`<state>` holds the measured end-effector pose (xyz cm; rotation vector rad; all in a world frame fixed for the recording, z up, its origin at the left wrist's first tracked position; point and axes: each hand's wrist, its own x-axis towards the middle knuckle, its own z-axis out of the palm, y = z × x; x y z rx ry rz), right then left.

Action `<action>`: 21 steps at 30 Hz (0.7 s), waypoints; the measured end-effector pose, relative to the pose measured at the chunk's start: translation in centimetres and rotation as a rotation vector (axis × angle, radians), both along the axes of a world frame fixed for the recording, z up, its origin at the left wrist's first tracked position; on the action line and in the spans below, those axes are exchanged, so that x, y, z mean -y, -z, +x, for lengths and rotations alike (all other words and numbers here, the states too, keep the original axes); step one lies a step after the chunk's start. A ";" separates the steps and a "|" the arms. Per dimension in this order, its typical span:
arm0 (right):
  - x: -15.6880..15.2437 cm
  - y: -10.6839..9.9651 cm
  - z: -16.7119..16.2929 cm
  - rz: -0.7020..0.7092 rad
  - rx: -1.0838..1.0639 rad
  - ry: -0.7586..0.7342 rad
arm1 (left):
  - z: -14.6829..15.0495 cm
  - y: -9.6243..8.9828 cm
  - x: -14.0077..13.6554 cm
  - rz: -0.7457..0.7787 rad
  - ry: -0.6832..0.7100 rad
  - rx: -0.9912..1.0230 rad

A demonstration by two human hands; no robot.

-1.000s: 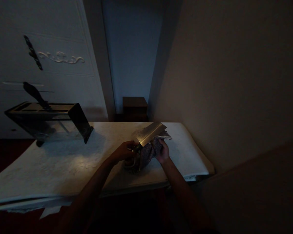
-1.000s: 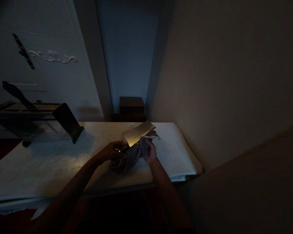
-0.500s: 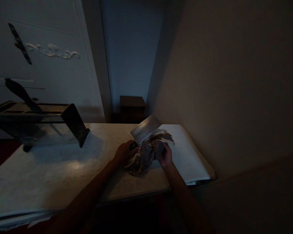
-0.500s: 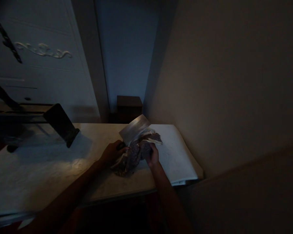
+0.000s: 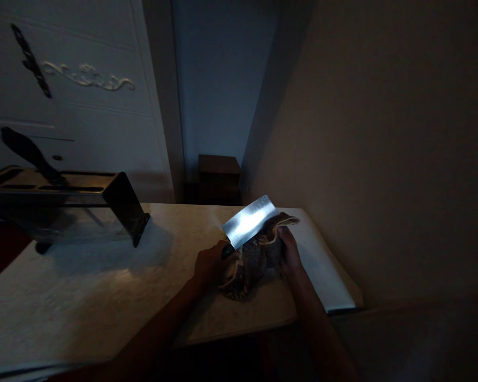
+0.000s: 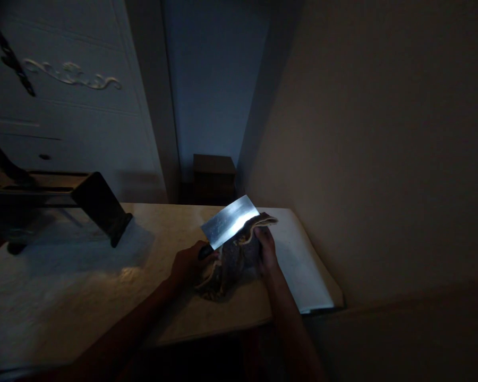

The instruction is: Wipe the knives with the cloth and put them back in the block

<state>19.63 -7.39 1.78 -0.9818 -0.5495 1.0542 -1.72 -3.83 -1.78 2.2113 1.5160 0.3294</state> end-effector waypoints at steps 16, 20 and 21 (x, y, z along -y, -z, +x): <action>1.0 -0.9 -3.3 0.125 0.807 0.451 | -0.1 -0.3 0.0 -0.003 -0.041 0.035; 0.5 -0.3 -5.0 0.301 1.102 0.162 | -0.2 -0.2 0.3 0.021 -0.008 -0.045; 0.3 0.0 -5.5 0.340 1.207 0.084 | -0.3 -0.1 0.3 0.021 0.013 -0.071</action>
